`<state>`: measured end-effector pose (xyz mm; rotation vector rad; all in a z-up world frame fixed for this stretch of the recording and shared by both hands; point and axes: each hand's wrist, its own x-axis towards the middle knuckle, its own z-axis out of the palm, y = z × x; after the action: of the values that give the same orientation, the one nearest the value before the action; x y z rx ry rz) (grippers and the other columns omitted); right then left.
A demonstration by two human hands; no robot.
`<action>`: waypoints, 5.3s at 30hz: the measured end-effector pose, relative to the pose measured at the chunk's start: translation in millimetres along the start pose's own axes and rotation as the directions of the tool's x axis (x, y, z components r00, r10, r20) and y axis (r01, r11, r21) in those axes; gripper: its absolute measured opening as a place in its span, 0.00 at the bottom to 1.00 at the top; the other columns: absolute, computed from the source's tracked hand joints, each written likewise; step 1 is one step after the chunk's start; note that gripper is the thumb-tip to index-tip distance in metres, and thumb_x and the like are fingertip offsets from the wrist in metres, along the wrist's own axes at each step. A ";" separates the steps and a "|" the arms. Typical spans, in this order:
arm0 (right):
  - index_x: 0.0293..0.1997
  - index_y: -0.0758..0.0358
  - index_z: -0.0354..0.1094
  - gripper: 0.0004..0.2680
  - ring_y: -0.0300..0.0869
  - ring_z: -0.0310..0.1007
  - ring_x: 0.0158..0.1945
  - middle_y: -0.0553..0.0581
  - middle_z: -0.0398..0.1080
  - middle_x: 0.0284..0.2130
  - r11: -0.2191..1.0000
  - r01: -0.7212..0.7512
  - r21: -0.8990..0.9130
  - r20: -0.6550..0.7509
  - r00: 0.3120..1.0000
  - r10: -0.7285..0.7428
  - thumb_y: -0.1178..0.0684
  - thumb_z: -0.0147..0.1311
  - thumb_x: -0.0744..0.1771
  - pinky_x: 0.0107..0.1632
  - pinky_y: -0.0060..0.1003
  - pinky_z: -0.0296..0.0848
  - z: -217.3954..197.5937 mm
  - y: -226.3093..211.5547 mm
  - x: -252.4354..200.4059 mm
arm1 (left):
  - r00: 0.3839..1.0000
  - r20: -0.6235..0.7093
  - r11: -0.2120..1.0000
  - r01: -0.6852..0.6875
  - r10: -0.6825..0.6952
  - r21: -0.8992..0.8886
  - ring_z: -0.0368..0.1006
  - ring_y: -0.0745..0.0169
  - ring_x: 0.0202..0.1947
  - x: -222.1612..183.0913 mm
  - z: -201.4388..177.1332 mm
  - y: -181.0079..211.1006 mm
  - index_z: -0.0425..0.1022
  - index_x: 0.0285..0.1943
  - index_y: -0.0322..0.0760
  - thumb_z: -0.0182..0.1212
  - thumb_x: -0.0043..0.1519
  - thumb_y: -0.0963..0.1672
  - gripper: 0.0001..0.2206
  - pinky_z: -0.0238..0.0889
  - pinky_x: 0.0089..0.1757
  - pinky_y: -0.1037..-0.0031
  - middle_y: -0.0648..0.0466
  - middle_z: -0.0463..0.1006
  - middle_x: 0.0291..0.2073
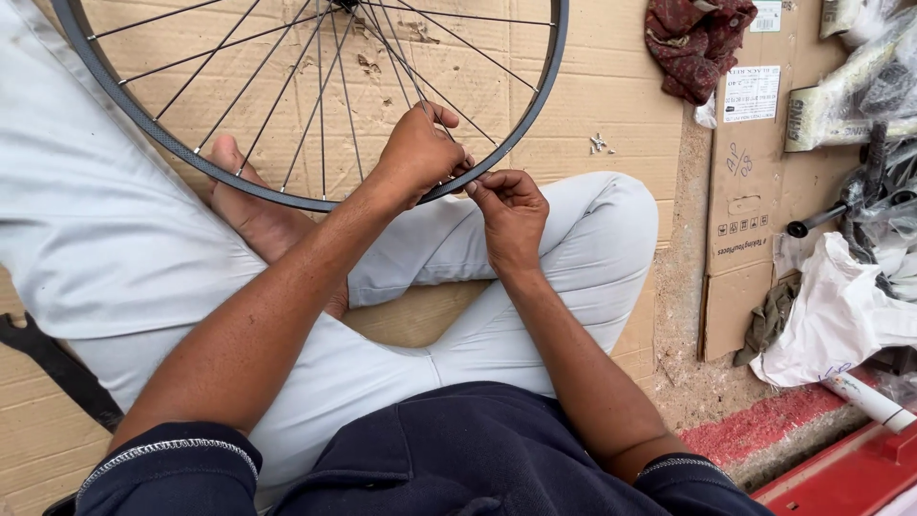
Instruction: The person assembles a bicycle wheel by hand, threading spokes through the hub and rim. They pick up nipples from the cardboard and screw them onto the ends of the spokes to secure the wheel together.
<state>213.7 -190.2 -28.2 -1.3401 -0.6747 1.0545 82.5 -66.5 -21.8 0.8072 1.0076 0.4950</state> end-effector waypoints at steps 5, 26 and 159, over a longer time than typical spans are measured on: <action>0.39 0.68 0.67 0.06 0.38 0.77 0.43 0.59 0.76 0.38 0.995 0.081 -0.054 -0.054 0.995 -0.084 0.71 0.59 0.66 0.52 0.33 0.78 -10.9 5.8 5.7 | 1.000 0.010 1.000 -0.015 0.015 0.010 0.79 0.60 0.25 7.2 4.2 -7.6 0.61 0.55 0.28 0.61 0.57 0.34 0.18 0.72 0.24 0.71 0.45 0.80 0.27; 0.39 0.68 0.67 0.05 0.37 0.76 0.43 0.57 0.74 0.37 0.991 0.055 -0.126 -0.021 0.998 -0.058 0.70 0.57 0.68 0.52 0.32 0.79 -5.2 4.2 7.8 | 1.000 -0.015 0.993 -0.013 0.015 0.120 0.80 0.63 0.27 3.8 5.8 -2.9 0.61 0.54 0.30 0.60 0.59 0.35 0.16 0.72 0.24 0.74 0.47 0.78 0.28; 0.46 0.77 0.72 0.07 0.36 0.74 0.29 0.56 0.75 0.29 0.961 -0.188 -0.202 -0.185 0.971 0.151 0.59 0.53 0.71 0.33 0.31 0.80 -20.9 -20.8 27.1 | 0.999 0.040 0.958 0.002 -0.014 0.288 0.78 0.64 0.26 2.2 -0.5 2.1 0.75 0.49 0.29 0.56 0.68 0.43 0.09 0.71 0.29 0.72 0.45 0.82 0.29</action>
<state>247.9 -173.3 -15.9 -1.6827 -0.5680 1.0103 83.0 -63.5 -21.4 1.0681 1.0573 0.3257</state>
